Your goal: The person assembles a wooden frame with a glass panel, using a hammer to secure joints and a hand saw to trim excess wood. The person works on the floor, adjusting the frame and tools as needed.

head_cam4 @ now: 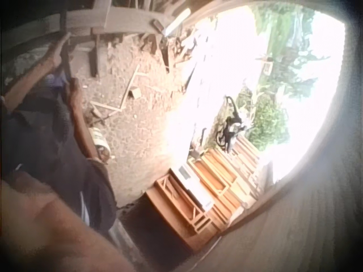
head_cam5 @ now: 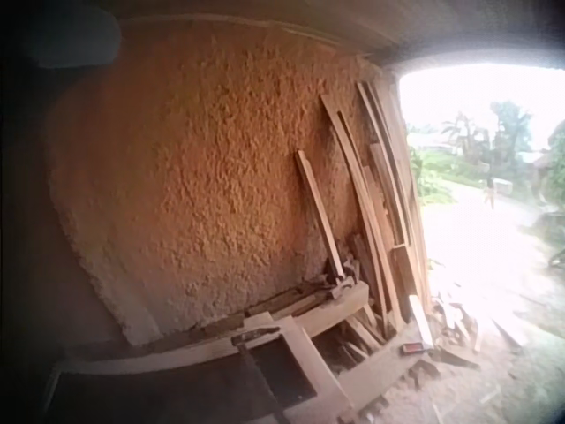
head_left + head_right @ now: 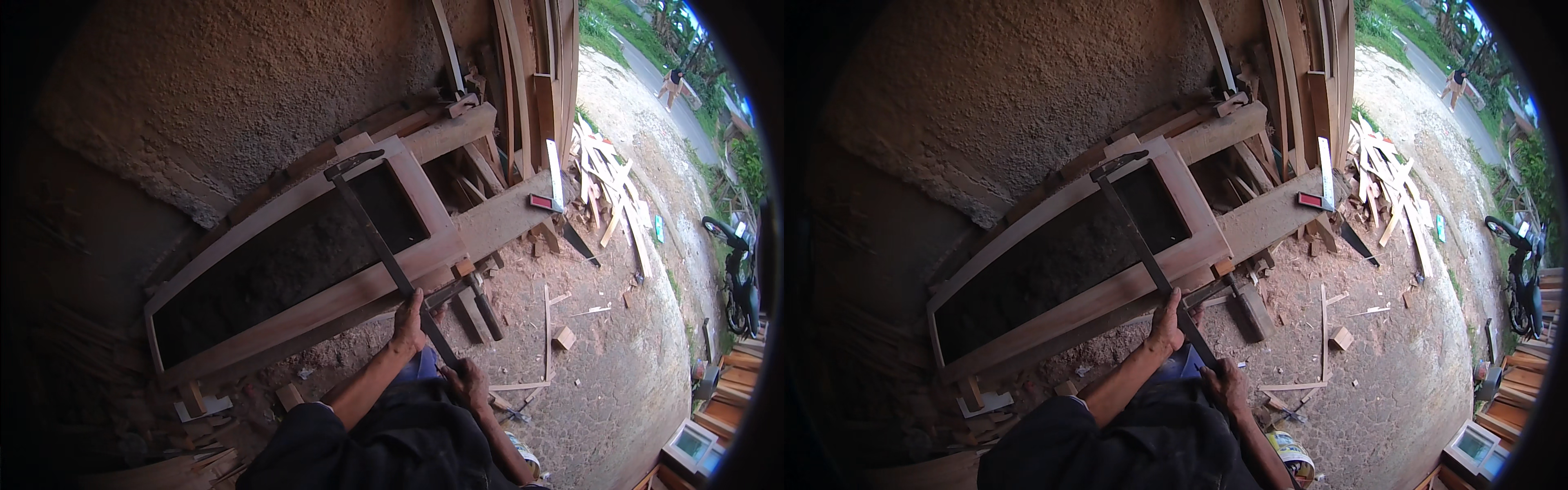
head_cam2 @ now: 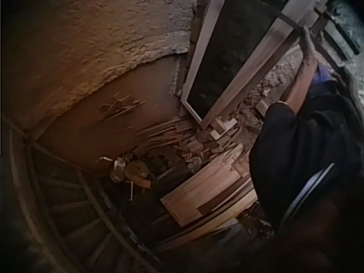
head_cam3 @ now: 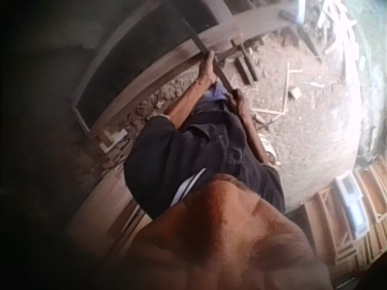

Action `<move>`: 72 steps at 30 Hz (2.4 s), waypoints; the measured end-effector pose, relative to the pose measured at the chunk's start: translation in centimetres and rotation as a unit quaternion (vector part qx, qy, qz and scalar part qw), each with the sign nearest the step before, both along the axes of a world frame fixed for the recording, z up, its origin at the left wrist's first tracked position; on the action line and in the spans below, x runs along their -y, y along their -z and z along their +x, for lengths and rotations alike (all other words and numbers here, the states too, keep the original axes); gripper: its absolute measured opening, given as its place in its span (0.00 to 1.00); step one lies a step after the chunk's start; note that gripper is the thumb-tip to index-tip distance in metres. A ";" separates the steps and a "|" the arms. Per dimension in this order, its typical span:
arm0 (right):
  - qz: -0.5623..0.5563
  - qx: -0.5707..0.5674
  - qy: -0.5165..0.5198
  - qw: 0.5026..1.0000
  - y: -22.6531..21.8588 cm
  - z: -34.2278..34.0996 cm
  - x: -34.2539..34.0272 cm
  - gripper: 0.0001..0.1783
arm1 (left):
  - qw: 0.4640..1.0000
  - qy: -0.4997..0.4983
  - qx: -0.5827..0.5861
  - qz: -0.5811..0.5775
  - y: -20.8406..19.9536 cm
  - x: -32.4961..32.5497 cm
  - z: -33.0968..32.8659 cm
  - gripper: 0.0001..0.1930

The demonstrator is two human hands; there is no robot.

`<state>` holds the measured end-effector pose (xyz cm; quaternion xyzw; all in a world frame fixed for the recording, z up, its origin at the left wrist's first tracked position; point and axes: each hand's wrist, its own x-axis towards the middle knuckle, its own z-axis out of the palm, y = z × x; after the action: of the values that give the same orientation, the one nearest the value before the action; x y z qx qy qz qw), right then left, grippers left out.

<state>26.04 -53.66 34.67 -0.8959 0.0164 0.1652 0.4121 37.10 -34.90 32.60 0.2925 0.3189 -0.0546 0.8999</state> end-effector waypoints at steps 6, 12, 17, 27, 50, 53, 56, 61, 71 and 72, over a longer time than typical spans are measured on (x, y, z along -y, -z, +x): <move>0.026 0.011 0.022 0.999 0.0 3.3 -4.1 0.24 | 0.999 0.031 -0.005 0.044 0.3 -0.9 0.9 0.20; 0.021 0.008 0.037 0.999 0.2 4.4 -5.5 0.24 | 0.996 0.065 0.011 0.062 0.4 -2.2 2.2 0.22; 0.034 0.038 0.049 0.997 -0.1 5.9 -6.3 0.22 | 0.997 0.060 -0.001 0.045 0.2 -1.7 2.7 0.22; 0.088 -0.010 0.069 0.994 0.3 5.4 -6.9 0.23 | 0.993 0.084 -0.045 0.065 2.2 -1.5 0.5 0.27; 0.145 -0.090 0.040 0.985 2.1 4.5 -4.2 0.25 | 0.985 0.046 -0.162 -0.038 2.9 -1.9 2.6 0.36; 0.220 -0.150 0.176 0.948 3.8 3.4 -2.1 0.28 | 0.983 0.041 -0.170 -0.055 3.3 -1.7 2.6 0.35; 0.469 -0.176 0.404 0.765 5.5 3.5 -0.5 0.29 | 0.987 0.036 -0.158 -0.010 3.4 -1.4 2.5 0.37; 0.499 -0.101 0.370 0.777 7.0 5.2 -0.2 0.27 | 0.987 0.037 -0.154 0.011 2.8 -1.1 2.5 0.42; 0.469 -0.059 0.381 0.795 6.8 6.7 1.1 0.28 | 0.988 0.034 -0.150 -0.002 3.2 0.4 3.0 0.36; 0.465 -0.063 0.391 0.792 6.7 6.7 1.2 0.28 | 0.987 0.032 -0.158 -0.003 3.3 0.4 3.0 0.38</move>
<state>32.77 -54.83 27.94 -0.5013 0.3127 0.0334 0.8061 40.13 -35.31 29.26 0.2878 0.4478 -0.1299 0.8365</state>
